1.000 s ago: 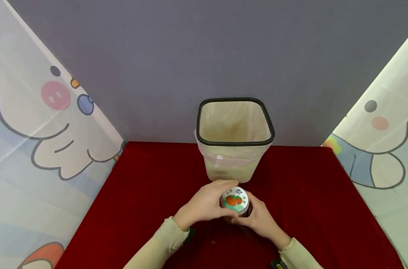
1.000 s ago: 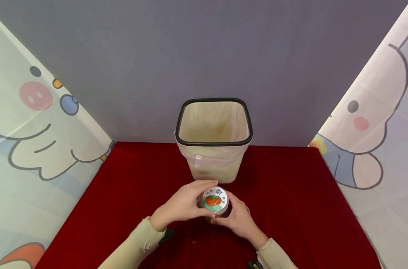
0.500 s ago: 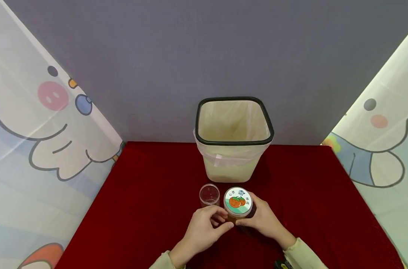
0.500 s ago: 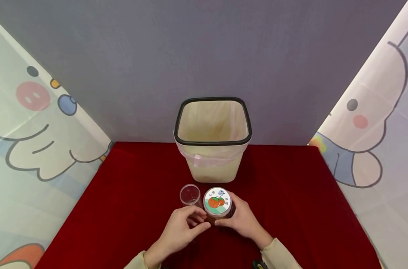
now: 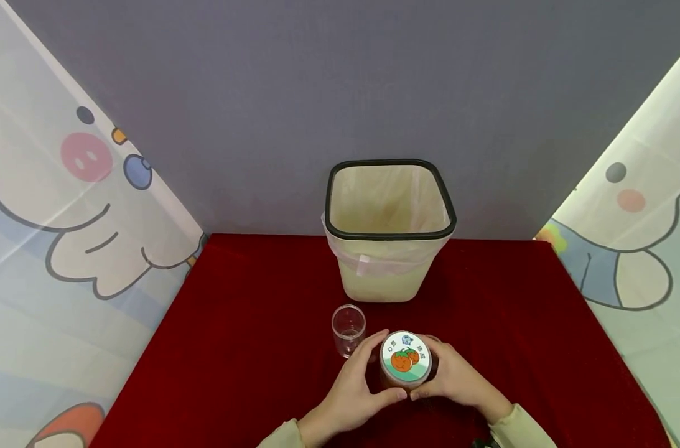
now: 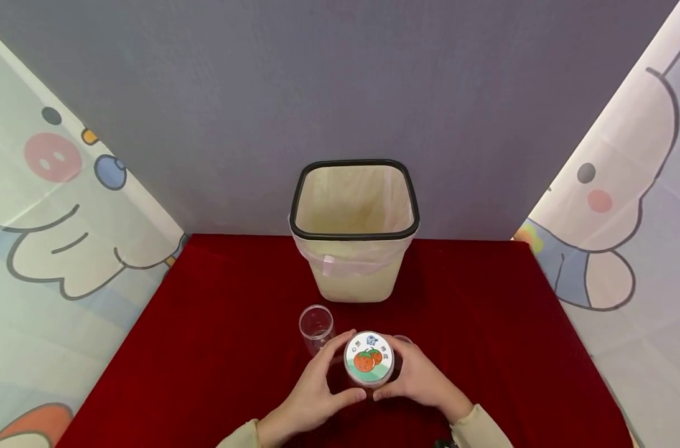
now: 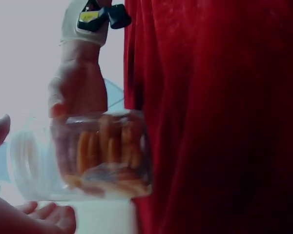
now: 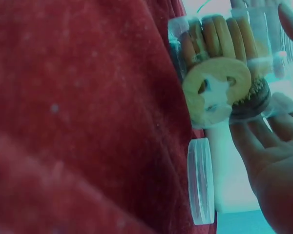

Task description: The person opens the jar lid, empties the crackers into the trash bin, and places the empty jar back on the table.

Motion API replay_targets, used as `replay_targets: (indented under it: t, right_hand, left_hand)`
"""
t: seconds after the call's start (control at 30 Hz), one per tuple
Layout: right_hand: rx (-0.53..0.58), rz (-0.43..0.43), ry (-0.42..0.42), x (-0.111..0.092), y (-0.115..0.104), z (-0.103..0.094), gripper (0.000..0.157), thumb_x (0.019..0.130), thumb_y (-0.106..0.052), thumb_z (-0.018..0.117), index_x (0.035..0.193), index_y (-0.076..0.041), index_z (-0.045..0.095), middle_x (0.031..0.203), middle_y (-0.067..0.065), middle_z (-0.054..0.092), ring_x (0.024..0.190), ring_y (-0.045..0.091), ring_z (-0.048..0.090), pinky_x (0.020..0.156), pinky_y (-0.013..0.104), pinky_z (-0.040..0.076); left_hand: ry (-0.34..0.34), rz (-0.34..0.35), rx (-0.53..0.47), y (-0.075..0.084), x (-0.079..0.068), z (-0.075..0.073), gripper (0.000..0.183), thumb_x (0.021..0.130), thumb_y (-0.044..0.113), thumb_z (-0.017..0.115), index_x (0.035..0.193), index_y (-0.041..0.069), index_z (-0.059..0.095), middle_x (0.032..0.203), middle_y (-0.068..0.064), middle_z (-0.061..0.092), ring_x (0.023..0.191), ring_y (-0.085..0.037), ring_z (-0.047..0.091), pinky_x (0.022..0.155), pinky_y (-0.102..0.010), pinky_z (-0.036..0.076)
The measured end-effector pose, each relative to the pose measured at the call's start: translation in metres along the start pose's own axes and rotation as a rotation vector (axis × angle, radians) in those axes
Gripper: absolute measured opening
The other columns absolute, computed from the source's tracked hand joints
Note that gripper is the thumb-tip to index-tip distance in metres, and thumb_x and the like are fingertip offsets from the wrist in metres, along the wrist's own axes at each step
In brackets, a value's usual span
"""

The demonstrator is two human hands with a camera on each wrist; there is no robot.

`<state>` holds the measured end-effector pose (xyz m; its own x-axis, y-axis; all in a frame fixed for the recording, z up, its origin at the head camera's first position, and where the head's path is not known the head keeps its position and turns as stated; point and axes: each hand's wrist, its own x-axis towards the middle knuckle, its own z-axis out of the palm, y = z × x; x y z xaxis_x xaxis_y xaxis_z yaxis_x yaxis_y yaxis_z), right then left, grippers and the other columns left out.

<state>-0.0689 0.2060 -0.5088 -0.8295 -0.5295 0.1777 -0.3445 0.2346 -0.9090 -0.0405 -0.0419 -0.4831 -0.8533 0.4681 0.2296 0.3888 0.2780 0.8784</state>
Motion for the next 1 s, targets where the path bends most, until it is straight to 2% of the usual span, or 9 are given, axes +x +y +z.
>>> replay_targets:
  t: [0.2, 0.33, 0.47, 0.57, 0.67, 0.87, 0.93, 1.0]
  right_hand:
    - [0.050, -0.005, -0.048, -0.002, 0.001, -0.003, 0.089, 0.070, -0.019, 0.093, 0.146, -0.020, 0.048, 0.135, 0.003, 0.058, 0.119, 0.020, 0.056, 0.099, 0.027, 0.044]
    - [0.022, 0.005, -0.028, -0.002, -0.001, 0.000, 0.090, 0.070, -0.025, 0.093, 0.147, -0.022, 0.047, 0.136, 0.001, 0.057, 0.120, 0.019, 0.055, 0.100, 0.027, 0.043]
    - [-0.016, 0.019, 0.030, -0.002, -0.003, 0.004, 0.090, 0.071, -0.030, 0.092, 0.148, -0.022, 0.045, 0.135, -0.001, 0.058, 0.119, 0.018, 0.058, 0.098, 0.027, 0.046]
    - [-0.016, 0.046, 0.086, -0.001, -0.005, 0.008, 0.091, 0.070, -0.031, 0.093, 0.147, -0.024, 0.046, 0.133, -0.003, 0.060, 0.116, 0.017, 0.060, 0.096, 0.027, 0.048]
    - [-0.029, 0.067, 0.134, -0.001, -0.008, 0.012, 0.092, 0.068, -0.033, 0.093, 0.147, -0.025, 0.046, 0.132, -0.004, 0.060, 0.117, 0.017, 0.060, 0.095, 0.026, 0.048]
    - [-0.148, 0.093, 0.255, 0.000, -0.016, 0.019, 0.093, 0.066, -0.042, 0.093, 0.144, -0.022, 0.049, 0.132, -0.007, 0.060, 0.119, 0.016, 0.058, 0.096, 0.028, 0.048]
    - [-0.166, 0.105, 0.268, 0.000, -0.017, 0.019, 0.093, 0.065, -0.043, 0.093, 0.144, -0.021, 0.049, 0.132, -0.007, 0.060, 0.118, 0.015, 0.058, 0.097, 0.028, 0.048]
    - [-0.125, 0.114, 0.236, -0.001, -0.015, 0.016, 0.095, 0.066, -0.040, 0.094, 0.146, -0.020, 0.047, 0.133, -0.003, 0.059, 0.118, 0.015, 0.057, 0.096, 0.028, 0.048]
  left_hand:
    - [-0.061, 0.044, -0.178, -0.013, 0.012, 0.009, 0.091, 0.083, 0.029, 0.083, 0.155, 0.025, 0.028, 0.154, 0.007, 0.037, 0.138, -0.017, 0.039, 0.114, -0.038, 0.031]
    - [-0.094, 0.083, -0.346, -0.018, 0.018, 0.009, 0.094, 0.082, 0.011, 0.083, 0.156, 0.021, 0.027, 0.157, -0.007, 0.035, 0.140, -0.022, 0.038, 0.114, -0.034, 0.031]
    - [-0.107, 0.090, -0.452, -0.020, 0.024, 0.009, 0.092, 0.082, 0.001, 0.081, 0.156, 0.017, 0.028, 0.155, -0.017, 0.036, 0.138, -0.024, 0.041, 0.113, -0.032, 0.032]
    - [-0.100, 0.064, -0.476, -0.021, 0.027, 0.010, 0.091, 0.082, 0.000, 0.081, 0.155, 0.018, 0.029, 0.155, -0.016, 0.036, 0.137, -0.024, 0.042, 0.113, -0.032, 0.032]
    - [-0.064, 0.048, -0.474, -0.021, 0.027, 0.014, 0.091, 0.081, 0.000, 0.081, 0.155, 0.018, 0.030, 0.154, -0.014, 0.038, 0.136, -0.024, 0.042, 0.113, -0.032, 0.032]
    - [0.038, 0.024, -0.379, -0.019, 0.026, 0.022, 0.091, 0.081, 0.014, 0.085, 0.154, 0.024, 0.031, 0.154, 0.001, 0.039, 0.138, -0.021, 0.040, 0.114, -0.031, 0.029]
    - [0.048, 0.025, -0.367, -0.018, 0.027, 0.022, 0.091, 0.081, 0.016, 0.085, 0.154, 0.025, 0.031, 0.153, 0.002, 0.039, 0.138, -0.020, 0.040, 0.114, -0.031, 0.029]
    - [0.047, 0.032, -0.367, -0.018, 0.028, 0.022, 0.091, 0.081, 0.015, 0.085, 0.154, 0.025, 0.032, 0.153, 0.002, 0.040, 0.138, -0.020, 0.040, 0.114, -0.031, 0.029]
